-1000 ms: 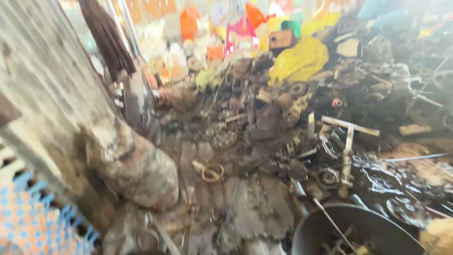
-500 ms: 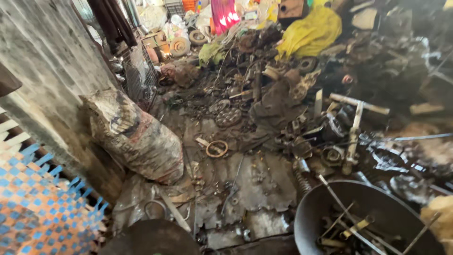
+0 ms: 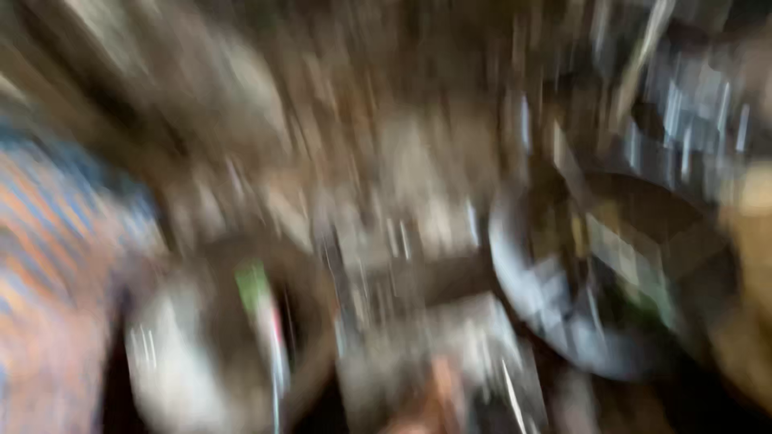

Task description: The person sits on the floor holding a small metal engine component and repeatedly works on it with a long metal rod, scraping and tapping its surfaces. They pick up an angle grinder and grind the part, producing sparks, then resume scraping and repositioning the component with the rod and hands.

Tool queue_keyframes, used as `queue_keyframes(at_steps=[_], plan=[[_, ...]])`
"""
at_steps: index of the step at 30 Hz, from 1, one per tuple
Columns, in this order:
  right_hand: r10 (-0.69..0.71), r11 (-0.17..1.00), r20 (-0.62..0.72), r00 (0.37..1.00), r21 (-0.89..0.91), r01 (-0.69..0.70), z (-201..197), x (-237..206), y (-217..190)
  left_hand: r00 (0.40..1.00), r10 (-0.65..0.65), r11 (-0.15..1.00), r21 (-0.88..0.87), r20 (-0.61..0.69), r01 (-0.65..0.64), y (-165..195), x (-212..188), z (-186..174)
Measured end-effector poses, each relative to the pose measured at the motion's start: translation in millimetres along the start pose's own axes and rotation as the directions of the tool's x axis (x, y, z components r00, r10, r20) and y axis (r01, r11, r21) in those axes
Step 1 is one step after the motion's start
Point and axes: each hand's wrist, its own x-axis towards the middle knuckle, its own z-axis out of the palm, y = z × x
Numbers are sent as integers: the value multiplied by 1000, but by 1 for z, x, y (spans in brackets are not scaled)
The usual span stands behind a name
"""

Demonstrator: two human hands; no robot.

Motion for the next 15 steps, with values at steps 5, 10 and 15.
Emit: queue_keyframes(at_steps=[5,10,15], plan=[[219,975,-34,975,-31,-220,-61,-42,99,1000,16,999,-32,-5,-16,-10,-41,71],[227,973,-51,973,42,-225,-102,-12,147,1000,-22,998,-59,13,23,-10,-21,132],[81,995,-91,993,-50,-85,-73,-1,114,999,-44,997,-63,3,45,-6,-21,133]])
